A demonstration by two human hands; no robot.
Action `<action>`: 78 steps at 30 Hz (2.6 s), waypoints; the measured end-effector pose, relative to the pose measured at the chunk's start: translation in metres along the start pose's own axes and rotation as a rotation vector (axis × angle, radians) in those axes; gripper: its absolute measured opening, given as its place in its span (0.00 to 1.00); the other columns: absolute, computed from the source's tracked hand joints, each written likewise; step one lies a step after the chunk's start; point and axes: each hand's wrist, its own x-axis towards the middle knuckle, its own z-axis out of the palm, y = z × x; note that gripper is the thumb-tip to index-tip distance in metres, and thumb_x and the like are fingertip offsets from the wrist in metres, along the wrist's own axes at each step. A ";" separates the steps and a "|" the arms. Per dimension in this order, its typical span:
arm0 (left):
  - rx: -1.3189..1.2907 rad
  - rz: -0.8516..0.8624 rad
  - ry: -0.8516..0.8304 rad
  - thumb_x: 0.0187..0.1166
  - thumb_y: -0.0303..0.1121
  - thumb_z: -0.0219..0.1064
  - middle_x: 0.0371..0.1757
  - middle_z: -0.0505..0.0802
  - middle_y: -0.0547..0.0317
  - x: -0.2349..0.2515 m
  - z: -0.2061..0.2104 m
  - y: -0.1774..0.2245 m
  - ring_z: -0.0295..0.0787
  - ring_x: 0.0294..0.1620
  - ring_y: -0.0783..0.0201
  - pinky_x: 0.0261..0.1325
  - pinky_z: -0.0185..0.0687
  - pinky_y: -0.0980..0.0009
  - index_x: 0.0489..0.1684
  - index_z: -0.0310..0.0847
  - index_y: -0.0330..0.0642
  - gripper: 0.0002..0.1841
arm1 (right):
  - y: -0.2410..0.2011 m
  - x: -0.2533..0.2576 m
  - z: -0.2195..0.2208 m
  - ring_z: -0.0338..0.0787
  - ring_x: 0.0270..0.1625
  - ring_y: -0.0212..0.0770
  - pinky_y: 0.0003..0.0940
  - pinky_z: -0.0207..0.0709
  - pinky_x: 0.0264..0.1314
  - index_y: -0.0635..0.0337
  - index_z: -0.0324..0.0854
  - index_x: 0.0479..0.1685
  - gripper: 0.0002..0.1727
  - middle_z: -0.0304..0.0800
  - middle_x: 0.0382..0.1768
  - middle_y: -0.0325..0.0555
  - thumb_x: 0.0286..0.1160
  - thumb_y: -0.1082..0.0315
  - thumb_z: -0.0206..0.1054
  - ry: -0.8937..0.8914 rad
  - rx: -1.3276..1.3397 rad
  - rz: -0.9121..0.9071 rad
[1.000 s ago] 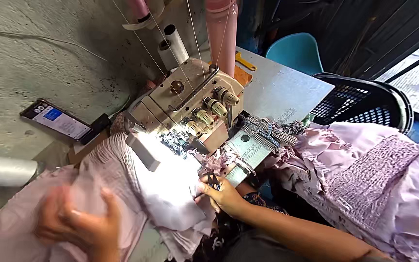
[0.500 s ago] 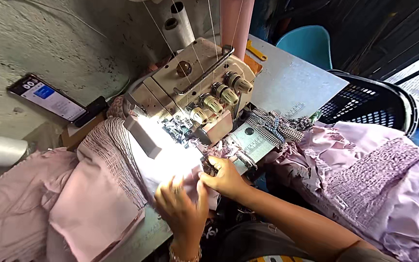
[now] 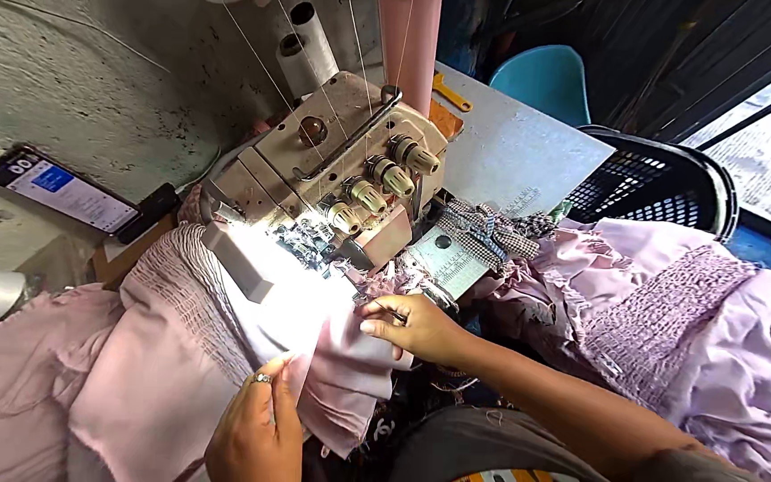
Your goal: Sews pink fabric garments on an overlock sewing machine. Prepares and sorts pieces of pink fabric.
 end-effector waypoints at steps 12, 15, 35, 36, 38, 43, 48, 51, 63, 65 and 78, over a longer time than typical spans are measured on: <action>0.011 0.200 0.138 0.78 0.40 0.66 0.30 0.88 0.50 0.020 0.014 0.013 0.83 0.37 0.56 0.44 0.75 0.67 0.32 0.91 0.35 0.15 | -0.004 0.011 0.011 0.79 0.19 0.19 0.15 0.76 0.24 0.60 0.84 0.37 0.07 0.85 0.26 0.28 0.74 0.67 0.75 0.029 0.217 0.036; 0.090 0.271 0.142 0.79 0.39 0.61 0.42 0.94 0.49 0.017 0.022 0.030 0.83 0.39 0.49 0.45 0.72 0.59 0.31 0.93 0.41 0.15 | -0.001 0.008 0.013 0.80 0.22 0.18 0.15 0.77 0.28 0.60 0.85 0.36 0.09 0.85 0.26 0.29 0.72 0.64 0.76 0.067 0.156 -0.048; 0.144 0.216 0.137 0.80 0.29 0.61 0.39 0.95 0.47 0.037 0.063 0.055 0.92 0.31 0.52 0.27 0.78 0.60 0.38 0.94 0.37 0.12 | 0.017 0.012 0.018 0.83 0.31 0.23 0.21 0.74 0.37 0.63 0.89 0.38 0.15 0.88 0.27 0.40 0.78 0.59 0.69 0.299 -0.088 -0.300; 0.149 0.205 0.142 0.79 0.28 0.62 0.37 0.94 0.47 0.038 0.065 0.056 0.91 0.30 0.52 0.25 0.77 0.61 0.37 0.93 0.36 0.11 | 0.018 0.011 0.019 0.83 0.31 0.23 0.21 0.74 0.37 0.64 0.88 0.37 0.15 0.88 0.27 0.41 0.77 0.58 0.70 0.296 -0.096 -0.302; 0.171 0.193 0.167 0.78 0.28 0.63 0.35 0.93 0.46 0.037 0.069 0.060 0.90 0.29 0.52 0.23 0.76 0.62 0.37 0.93 0.36 0.11 | 0.017 0.011 0.020 0.83 0.32 0.26 0.23 0.74 0.38 0.65 0.88 0.37 0.14 0.88 0.27 0.43 0.77 0.61 0.70 0.296 -0.112 -0.303; 0.149 0.206 0.215 0.78 0.24 0.63 0.36 0.94 0.41 0.033 0.080 0.059 0.92 0.31 0.51 0.27 0.79 0.63 0.40 0.94 0.32 0.11 | 0.017 0.013 0.023 0.79 0.29 0.21 0.17 0.70 0.35 0.65 0.86 0.36 0.13 0.85 0.25 0.39 0.79 0.62 0.67 0.330 -0.058 -0.325; -0.340 0.264 0.166 0.73 0.38 0.73 0.43 0.96 0.44 0.042 0.086 0.002 0.94 0.50 0.67 0.60 0.84 0.77 0.42 0.90 0.28 0.17 | 0.024 0.014 0.033 0.83 0.34 0.18 0.14 0.76 0.40 0.66 0.87 0.40 0.11 0.89 0.30 0.38 0.77 0.64 0.70 0.369 0.036 -0.351; -0.445 0.074 0.110 0.54 0.56 0.84 0.54 0.89 0.32 0.043 0.074 -0.028 0.84 0.59 0.67 0.67 0.75 0.75 0.55 0.76 0.12 0.47 | 0.029 0.017 0.037 0.83 0.34 0.19 0.15 0.75 0.40 0.66 0.85 0.41 0.13 0.89 0.31 0.39 0.69 0.64 0.77 0.335 0.060 -0.331; -0.191 -0.103 0.065 0.58 0.58 0.76 0.47 0.87 0.39 0.039 0.057 -0.011 0.78 0.56 0.42 0.59 0.66 0.43 0.36 0.87 0.30 0.32 | 0.026 0.012 0.029 0.73 0.26 0.17 0.13 0.65 0.31 0.65 0.84 0.33 0.12 0.80 0.23 0.33 0.76 0.63 0.70 0.310 0.040 -0.310; -0.187 -0.115 0.046 0.55 0.58 0.77 0.64 0.81 0.19 0.041 0.055 -0.010 0.74 0.69 0.28 0.70 0.64 0.36 0.61 0.76 0.16 0.48 | 0.024 0.014 0.030 0.74 0.26 0.15 0.13 0.66 0.31 0.59 0.81 0.30 0.14 0.79 0.23 0.29 0.67 0.61 0.78 0.306 0.117 -0.259; -0.068 0.097 -0.093 0.64 0.48 0.74 0.40 0.91 0.37 0.068 0.027 -0.034 0.86 0.50 0.37 0.56 0.70 0.37 0.30 0.87 0.27 0.25 | 0.052 0.033 0.065 0.92 0.44 0.42 0.33 0.84 0.50 0.74 0.79 0.49 0.25 0.91 0.39 0.58 0.58 0.63 0.79 0.542 -0.226 -0.525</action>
